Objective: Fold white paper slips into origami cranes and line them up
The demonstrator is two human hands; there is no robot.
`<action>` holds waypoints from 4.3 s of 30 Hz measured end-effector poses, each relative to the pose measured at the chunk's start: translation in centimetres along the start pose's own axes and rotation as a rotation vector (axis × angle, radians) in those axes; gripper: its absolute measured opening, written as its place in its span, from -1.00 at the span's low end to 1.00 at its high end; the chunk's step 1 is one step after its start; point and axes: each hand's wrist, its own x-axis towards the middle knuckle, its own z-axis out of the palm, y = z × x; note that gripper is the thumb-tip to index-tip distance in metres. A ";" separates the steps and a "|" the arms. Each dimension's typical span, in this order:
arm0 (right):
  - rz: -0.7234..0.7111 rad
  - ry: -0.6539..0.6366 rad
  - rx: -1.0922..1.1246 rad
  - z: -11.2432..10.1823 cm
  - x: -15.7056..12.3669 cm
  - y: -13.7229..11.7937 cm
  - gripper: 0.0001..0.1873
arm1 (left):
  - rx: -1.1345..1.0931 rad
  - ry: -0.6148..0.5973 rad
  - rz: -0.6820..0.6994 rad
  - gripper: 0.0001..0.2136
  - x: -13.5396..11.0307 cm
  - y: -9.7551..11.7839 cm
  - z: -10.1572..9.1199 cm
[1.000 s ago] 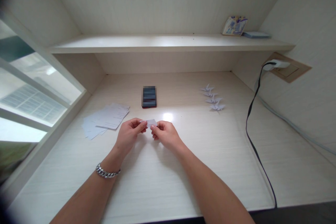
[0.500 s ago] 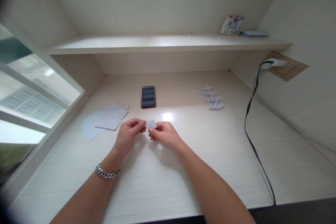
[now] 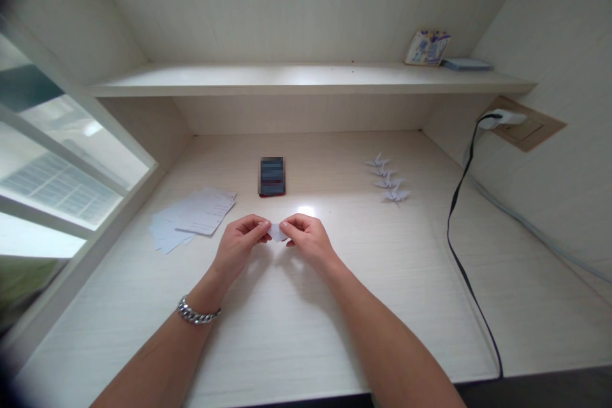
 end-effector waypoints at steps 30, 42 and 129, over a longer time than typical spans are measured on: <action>-0.447 0.362 -0.533 0.8 -0.8 -0.2 -0.80 | -0.083 0.005 0.034 -0.77 -0.3 -0.4 0.9; -0.188 0.190 -0.147 0.8 -0.5 -0.5 -0.85 | -0.193 -0.016 -0.020 -0.76 -0.2 0.0 0.6; -0.433 0.205 -0.028 1.5 -1.1 -0.8 -0.91 | 0.037 0.113 0.282 -0.86 -1.2 -0.1 2.1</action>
